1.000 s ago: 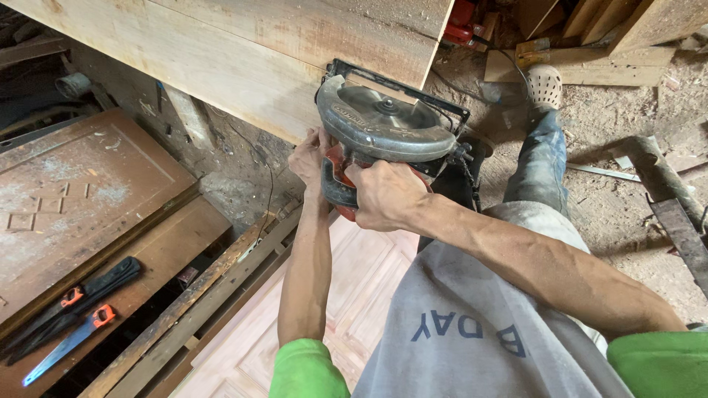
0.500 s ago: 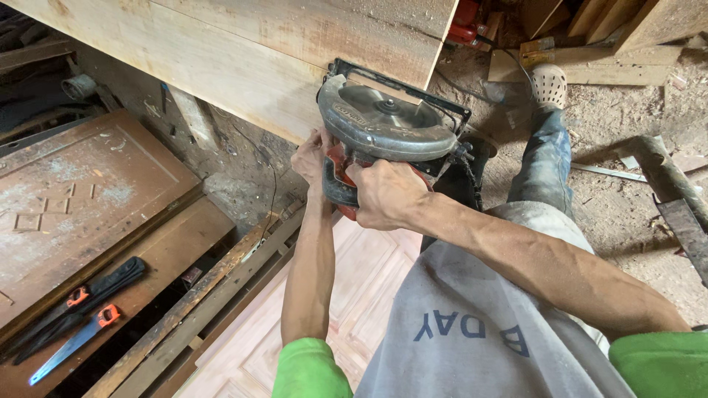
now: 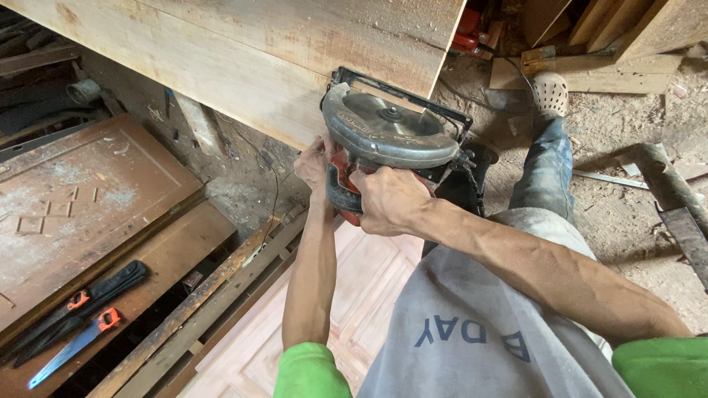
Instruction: The person uses a circular saw to cut a long plank of wood along a marked line. The cut is performed in multiple passes, with the person repositioning the saw and guiding it steadily along the plank.
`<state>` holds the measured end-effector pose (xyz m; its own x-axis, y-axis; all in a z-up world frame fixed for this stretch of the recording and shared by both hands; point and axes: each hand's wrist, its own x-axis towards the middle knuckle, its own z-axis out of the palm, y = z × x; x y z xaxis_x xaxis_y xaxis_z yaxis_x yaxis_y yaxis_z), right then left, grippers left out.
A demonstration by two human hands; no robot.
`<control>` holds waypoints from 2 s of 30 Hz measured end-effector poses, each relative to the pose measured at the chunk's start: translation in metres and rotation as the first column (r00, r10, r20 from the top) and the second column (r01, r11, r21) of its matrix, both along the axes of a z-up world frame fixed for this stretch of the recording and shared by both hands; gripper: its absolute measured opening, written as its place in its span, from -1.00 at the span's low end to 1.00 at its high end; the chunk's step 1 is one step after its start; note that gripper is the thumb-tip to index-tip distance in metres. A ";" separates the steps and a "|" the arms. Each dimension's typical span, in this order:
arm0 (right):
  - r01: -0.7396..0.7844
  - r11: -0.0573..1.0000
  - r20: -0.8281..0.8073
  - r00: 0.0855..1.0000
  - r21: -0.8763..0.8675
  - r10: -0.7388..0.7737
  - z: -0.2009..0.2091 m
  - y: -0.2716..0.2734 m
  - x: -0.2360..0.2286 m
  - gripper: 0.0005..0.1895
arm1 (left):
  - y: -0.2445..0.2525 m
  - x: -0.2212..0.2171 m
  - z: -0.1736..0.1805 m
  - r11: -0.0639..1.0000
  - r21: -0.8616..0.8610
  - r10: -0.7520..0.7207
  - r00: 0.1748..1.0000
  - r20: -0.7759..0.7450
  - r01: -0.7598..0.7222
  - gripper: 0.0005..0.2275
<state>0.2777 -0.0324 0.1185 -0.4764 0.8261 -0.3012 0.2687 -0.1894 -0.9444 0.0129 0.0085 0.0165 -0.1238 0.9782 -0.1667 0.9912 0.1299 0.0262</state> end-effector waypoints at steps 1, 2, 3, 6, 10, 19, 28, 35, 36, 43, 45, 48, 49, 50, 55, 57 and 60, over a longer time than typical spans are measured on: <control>-0.013 1.000 0.005 1.000 -0.006 0.013 -0.001 0.001 -0.001 -0.46 | 0.001 -0.001 -0.001 0.999 0.029 -0.022 1.000 0.006 0.021 -0.67; -0.026 1.000 0.010 1.000 -0.012 0.026 -0.001 0.002 -0.001 -0.47 | 0.002 -0.001 0.000 1.000 0.015 -0.003 1.000 -0.001 0.003 -0.65; -0.039 0.999 0.016 0.999 -0.020 0.039 -0.001 0.002 -0.001 -0.48 | 0.002 -0.001 0.000 1.000 -0.001 0.015 1.000 -0.007 -0.015 -0.63; -0.083 0.996 0.050 0.995 -0.021 0.084 0.000 0.004 -0.001 -0.54 | 0.005 0.000 0.000 1.000 -0.008 0.002 0.999 0.041 -0.002 -0.62; -0.071 0.996 0.026 0.997 -0.048 0.072 0.001 0.004 -0.002 -0.47 | 0.002 -0.002 0.002 1.000 0.003 0.019 0.999 0.026 -0.019 -0.57; -0.107 0.992 0.037 0.993 -0.067 0.110 0.001 0.009 -0.003 -0.49 | 0.007 -0.003 0.001 0.998 -0.020 0.064 0.998 -0.002 -0.064 -0.53; -0.121 0.987 0.030 0.992 -0.105 0.125 0.006 0.016 -0.004 -0.46 | 0.013 -0.004 0.002 0.989 -0.078 0.121 0.991 -0.055 -0.125 -0.53; -0.110 0.987 0.034 0.993 -0.118 0.114 0.007 0.017 -0.007 -0.46 | 0.018 -0.001 0.007 0.988 -0.087 0.122 0.992 -0.030 -0.124 -0.50; -0.102 0.988 0.025 0.994 -0.118 0.105 0.007 0.017 -0.008 -0.46 | 0.018 -0.001 0.008 0.991 -0.073 0.107 0.994 -0.032 -0.110 -0.50; -0.075 0.994 0.039 0.996 -0.081 0.078 0.006 0.019 -0.011 -0.50 | 0.024 -0.002 0.014 0.980 -0.139 0.146 0.989 -0.002 -0.145 -0.54; -0.075 0.994 0.039 0.996 -0.085 0.078 0.005 0.020 -0.012 -0.48 | 0.020 -0.005 0.010 0.979 -0.129 0.165 0.985 0.041 -0.158 -0.55; -0.037 0.998 0.034 0.999 -0.045 0.039 0.006 0.019 -0.012 -0.51 | 0.016 -0.012 0.002 0.996 -0.069 0.060 0.998 0.020 -0.058 -0.45; -0.049 0.997 0.037 0.998 -0.061 0.051 0.006 0.019 -0.012 -0.52 | 0.017 -0.014 -0.003 0.999 -0.048 -0.001 1.000 -0.001 0.001 -0.40; -0.061 0.995 0.040 0.997 -0.077 0.064 0.005 0.021 -0.012 -0.53 | 0.020 -0.017 -0.008 0.998 -0.070 0.000 1.000 -0.002 0.000 -0.38; -0.085 0.990 0.029 0.996 -0.116 0.089 0.006 0.022 -0.012 -0.48 | 0.015 -0.035 -0.020 0.993 -0.112 0.038 0.999 -0.018 -0.040 -0.36; -0.059 0.993 0.016 0.998 -0.099 0.061 0.007 0.023 -0.011 -0.44 | 0.016 -0.040 -0.022 0.996 -0.087 0.026 1.000 -0.004 -0.026 -0.39; -0.072 0.995 0.036 0.997 -0.071 0.074 0.009 0.026 -0.011 -0.43 | 0.019 -0.042 -0.024 0.997 -0.071 0.025 1.000 0.010 -0.024 -0.42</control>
<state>0.2664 -0.0065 0.1275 -0.5218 0.7657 -0.3760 0.3199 -0.2330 -0.9184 -0.0294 0.0272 -0.0074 -0.1452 0.9605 -0.2372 0.9874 0.1559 0.0267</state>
